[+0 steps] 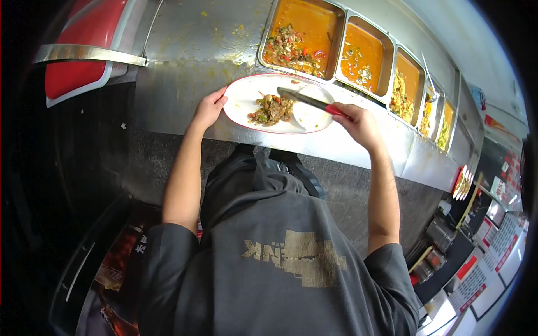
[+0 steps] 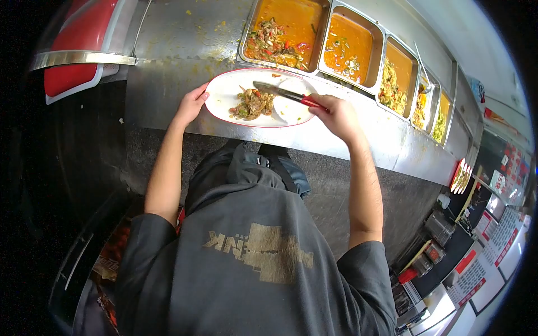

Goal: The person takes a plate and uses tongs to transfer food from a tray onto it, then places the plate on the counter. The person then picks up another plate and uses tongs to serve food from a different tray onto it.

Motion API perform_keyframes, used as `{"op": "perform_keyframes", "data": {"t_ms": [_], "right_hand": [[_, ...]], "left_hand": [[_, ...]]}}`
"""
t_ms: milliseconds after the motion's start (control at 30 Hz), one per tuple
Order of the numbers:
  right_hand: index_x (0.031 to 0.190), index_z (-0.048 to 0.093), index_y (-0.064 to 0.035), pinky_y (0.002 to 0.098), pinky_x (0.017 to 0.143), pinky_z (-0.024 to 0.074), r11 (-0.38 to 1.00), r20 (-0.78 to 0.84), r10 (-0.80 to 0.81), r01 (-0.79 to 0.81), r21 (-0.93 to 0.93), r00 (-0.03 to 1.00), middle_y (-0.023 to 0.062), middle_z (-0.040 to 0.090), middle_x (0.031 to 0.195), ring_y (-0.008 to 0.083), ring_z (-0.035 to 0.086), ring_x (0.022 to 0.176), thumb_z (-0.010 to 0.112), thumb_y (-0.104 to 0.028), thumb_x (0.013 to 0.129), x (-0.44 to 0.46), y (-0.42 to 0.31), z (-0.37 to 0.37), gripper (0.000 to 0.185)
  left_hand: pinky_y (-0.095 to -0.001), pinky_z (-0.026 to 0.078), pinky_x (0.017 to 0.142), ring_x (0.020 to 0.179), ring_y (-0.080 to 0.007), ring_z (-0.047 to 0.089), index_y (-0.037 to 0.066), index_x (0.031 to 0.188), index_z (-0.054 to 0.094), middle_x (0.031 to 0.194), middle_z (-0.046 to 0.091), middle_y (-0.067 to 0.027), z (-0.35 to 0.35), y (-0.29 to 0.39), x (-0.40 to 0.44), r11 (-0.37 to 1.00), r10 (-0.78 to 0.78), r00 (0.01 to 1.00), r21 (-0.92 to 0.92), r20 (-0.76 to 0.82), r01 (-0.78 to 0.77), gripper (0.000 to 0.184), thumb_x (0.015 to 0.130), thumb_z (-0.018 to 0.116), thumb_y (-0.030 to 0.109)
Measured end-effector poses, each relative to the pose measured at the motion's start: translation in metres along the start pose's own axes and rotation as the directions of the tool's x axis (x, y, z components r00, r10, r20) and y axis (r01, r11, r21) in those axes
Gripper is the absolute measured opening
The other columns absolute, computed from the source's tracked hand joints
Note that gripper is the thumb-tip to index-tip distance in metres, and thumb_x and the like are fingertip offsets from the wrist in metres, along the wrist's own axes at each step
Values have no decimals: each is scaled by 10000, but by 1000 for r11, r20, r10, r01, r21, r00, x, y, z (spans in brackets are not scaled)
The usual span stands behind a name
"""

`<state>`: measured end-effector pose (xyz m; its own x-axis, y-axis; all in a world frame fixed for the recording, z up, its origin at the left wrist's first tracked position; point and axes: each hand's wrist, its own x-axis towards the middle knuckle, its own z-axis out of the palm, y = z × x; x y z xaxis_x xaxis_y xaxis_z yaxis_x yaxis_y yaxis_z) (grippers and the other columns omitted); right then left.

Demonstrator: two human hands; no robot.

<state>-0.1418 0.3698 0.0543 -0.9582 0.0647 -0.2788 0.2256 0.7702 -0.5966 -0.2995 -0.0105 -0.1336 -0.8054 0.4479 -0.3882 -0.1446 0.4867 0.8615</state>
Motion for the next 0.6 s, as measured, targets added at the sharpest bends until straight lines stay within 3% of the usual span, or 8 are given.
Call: {"op": "perform_keyframes", "data": {"t_ms": [133,333,400,467,500,600], "right_hand": [[1141,696,-102,391,739,536,979,13,-30,32,-199,999,119,705,965,312,679,842,735,-233,824,-3,-19,12,345],[1188,675,-98,363,737,533,993,-11,92,-93,-78,996,118,705,973,257,677,807,746,-258,824,-1,-17,2,404],[1191,674,-92,343,721,530,987,-19,89,-91,-133,996,114,704,944,231,657,746,742,-259,833,7,-19,-5,401],[1183,677,-89,343,713,531,989,-134,71,-87,-122,988,119,706,932,228,650,722,733,-253,842,22,-3,0,382],[1170,683,-90,349,706,533,999,-212,24,-30,-21,977,132,710,927,236,669,745,733,-269,842,32,8,7,376],[1164,686,-92,356,707,536,969,-287,118,-173,-174,951,146,714,945,257,693,809,734,-301,837,62,9,12,390]], "left_hand": [[-307,433,1013,1177,-209,596,20,1370,522,1318,612,-156,1,-1,0,1000,9,1000,7,-10,-9,414,993,560,188],[-307,438,1004,1160,-208,604,25,1360,533,1292,629,-152,2,-6,3,999,20,1000,-30,0,-20,403,994,558,194],[-307,439,1001,1156,-208,607,27,1358,534,1284,634,-152,1,-6,1,999,27,1000,-22,-5,-27,402,994,557,195],[-308,440,1000,1153,-210,609,29,1358,534,1278,637,-152,0,3,-2,1000,29,999,2,-18,-29,402,994,557,196],[-309,441,1000,1153,-211,610,31,1359,534,1279,636,-153,1,2,-3,999,32,999,1,-19,-32,402,993,557,196],[-310,442,999,1156,-213,610,32,1358,535,1284,633,-153,2,-3,0,999,37,999,-5,-20,-37,401,993,557,195]]}}
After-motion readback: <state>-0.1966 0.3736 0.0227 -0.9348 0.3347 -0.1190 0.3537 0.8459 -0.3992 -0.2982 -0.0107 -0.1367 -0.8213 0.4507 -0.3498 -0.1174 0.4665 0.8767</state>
